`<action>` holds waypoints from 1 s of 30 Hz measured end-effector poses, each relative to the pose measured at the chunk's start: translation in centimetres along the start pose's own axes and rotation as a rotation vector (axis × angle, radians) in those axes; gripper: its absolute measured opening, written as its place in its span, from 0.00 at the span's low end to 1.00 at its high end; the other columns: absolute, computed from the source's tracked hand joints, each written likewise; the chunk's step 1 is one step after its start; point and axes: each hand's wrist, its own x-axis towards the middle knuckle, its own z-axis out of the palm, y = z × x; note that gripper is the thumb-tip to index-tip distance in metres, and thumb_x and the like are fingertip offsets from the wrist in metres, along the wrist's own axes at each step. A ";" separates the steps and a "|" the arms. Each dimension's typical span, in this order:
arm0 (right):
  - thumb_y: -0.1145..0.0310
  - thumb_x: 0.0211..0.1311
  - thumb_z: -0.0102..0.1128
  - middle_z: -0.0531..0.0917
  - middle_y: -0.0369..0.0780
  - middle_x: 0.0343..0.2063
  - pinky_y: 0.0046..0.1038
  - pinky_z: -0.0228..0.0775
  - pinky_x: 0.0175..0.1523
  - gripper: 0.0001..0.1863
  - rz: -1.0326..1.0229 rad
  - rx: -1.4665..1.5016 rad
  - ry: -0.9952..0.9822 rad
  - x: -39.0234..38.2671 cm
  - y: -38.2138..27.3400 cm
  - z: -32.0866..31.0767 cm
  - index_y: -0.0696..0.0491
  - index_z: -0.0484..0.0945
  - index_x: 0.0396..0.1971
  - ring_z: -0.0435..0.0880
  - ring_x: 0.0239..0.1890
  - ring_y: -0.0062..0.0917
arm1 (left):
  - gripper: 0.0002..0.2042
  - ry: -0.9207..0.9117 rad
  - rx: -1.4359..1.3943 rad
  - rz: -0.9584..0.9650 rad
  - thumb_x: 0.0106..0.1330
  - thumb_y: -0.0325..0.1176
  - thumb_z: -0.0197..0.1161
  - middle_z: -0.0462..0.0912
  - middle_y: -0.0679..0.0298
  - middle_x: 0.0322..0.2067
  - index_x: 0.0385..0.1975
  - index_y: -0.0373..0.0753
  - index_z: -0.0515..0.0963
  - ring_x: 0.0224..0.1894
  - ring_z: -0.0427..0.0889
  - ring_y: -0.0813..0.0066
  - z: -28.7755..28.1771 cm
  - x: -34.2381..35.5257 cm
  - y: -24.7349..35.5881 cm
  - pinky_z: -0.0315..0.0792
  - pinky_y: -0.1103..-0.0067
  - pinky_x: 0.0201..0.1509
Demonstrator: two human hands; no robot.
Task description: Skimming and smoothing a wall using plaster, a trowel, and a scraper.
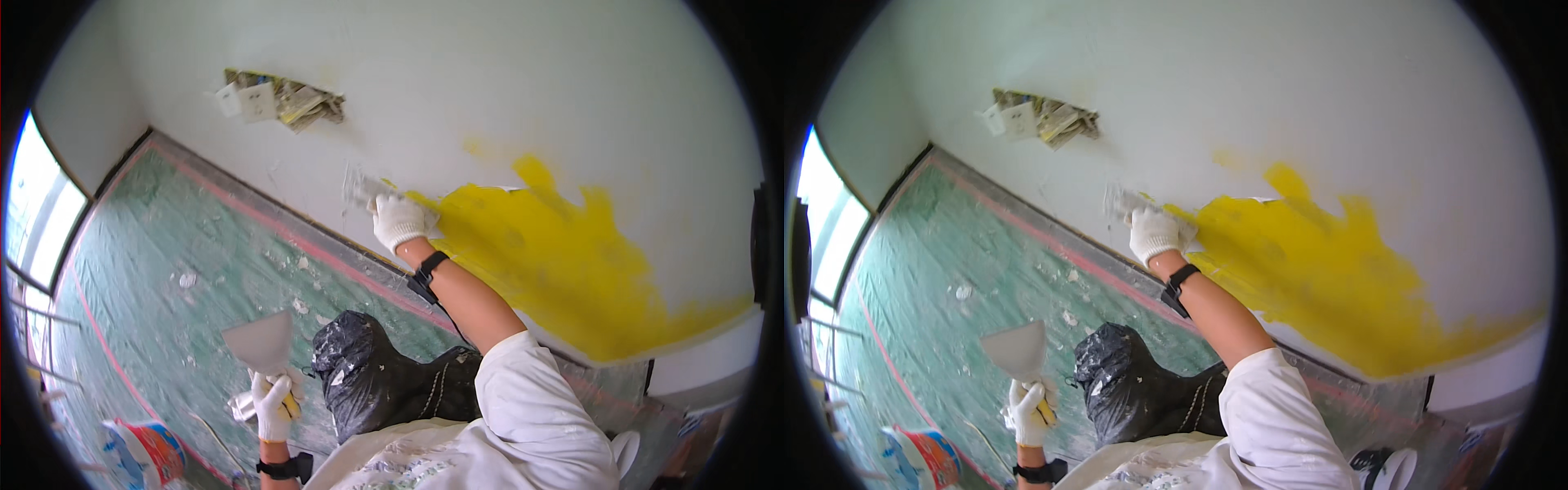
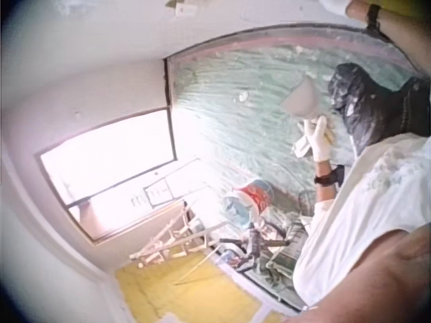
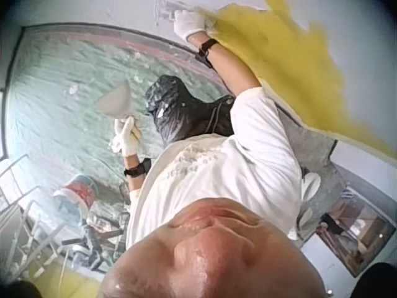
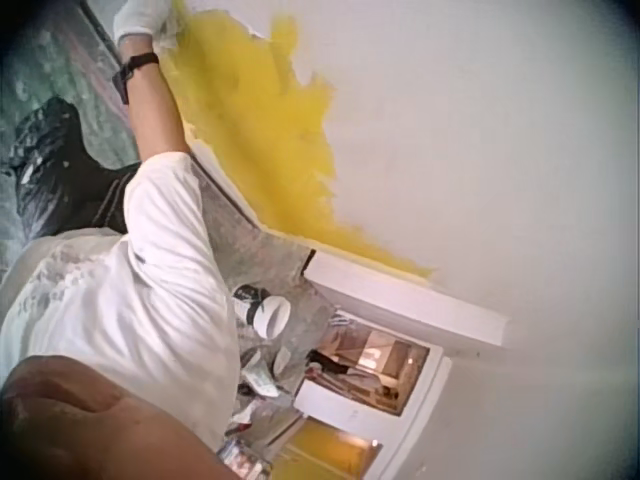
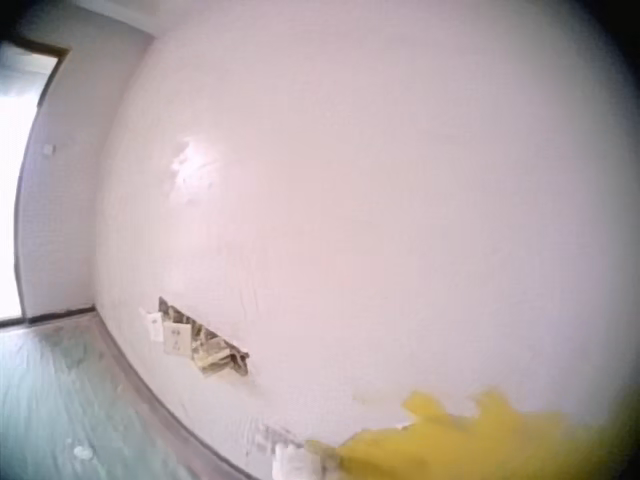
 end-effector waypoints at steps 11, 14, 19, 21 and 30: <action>0.62 0.68 0.68 0.83 0.41 0.32 0.40 0.75 0.39 0.08 0.159 -0.050 0.620 -26.3 20.6 -27.1 0.48 0.81 0.37 0.83 0.34 0.41 | 0.09 -0.194 0.073 -0.154 0.72 0.29 0.65 0.80 0.60 0.27 0.45 0.40 0.72 0.18 0.76 0.75 3.3 2.3 1.1 0.70 0.81 0.20; 0.60 0.69 0.66 0.84 0.43 0.34 0.41 0.76 0.41 0.09 0.168 -0.284 0.851 -30.4 28.2 -32.7 0.49 0.81 0.40 0.84 0.36 0.42 | 0.07 -0.206 0.078 -0.064 0.72 0.30 0.65 0.79 0.61 0.27 0.44 0.39 0.73 0.15 0.71 0.76 6.3 3.4 0.8 0.69 0.81 0.17; 0.55 0.72 0.63 0.86 0.44 0.39 0.43 0.77 0.43 0.13 0.291 -0.228 0.490 -36.3 32.2 -26.3 0.49 0.82 0.43 0.85 0.40 0.42 | 0.09 -0.251 -0.013 -0.104 0.70 0.28 0.67 0.80 0.64 0.28 0.45 0.36 0.76 0.19 0.73 0.79 12.1 3.9 1.4 0.70 0.80 0.19; 0.55 0.71 0.62 0.86 0.44 0.38 0.41 0.77 0.43 0.12 0.384 -0.053 0.288 -40.3 32.3 -22.2 0.48 0.82 0.43 0.85 0.39 0.43 | 0.16 -0.351 -0.066 0.034 0.67 0.34 0.65 0.81 0.55 0.30 0.50 0.36 0.72 0.17 0.75 0.71 14.3 3.8 0.8 0.69 0.77 0.22; 0.70 0.75 0.57 0.83 0.46 0.58 0.38 0.75 0.66 0.22 0.427 1.967 1.017 -44.6 21.0 -16.2 0.60 0.73 0.65 0.83 0.58 0.38 | 0.29 -1.238 0.285 -0.580 0.67 0.56 0.70 0.77 0.61 0.22 0.42 0.29 0.76 0.21 0.75 0.77 22.8 -0.7 1.6 0.67 0.79 0.23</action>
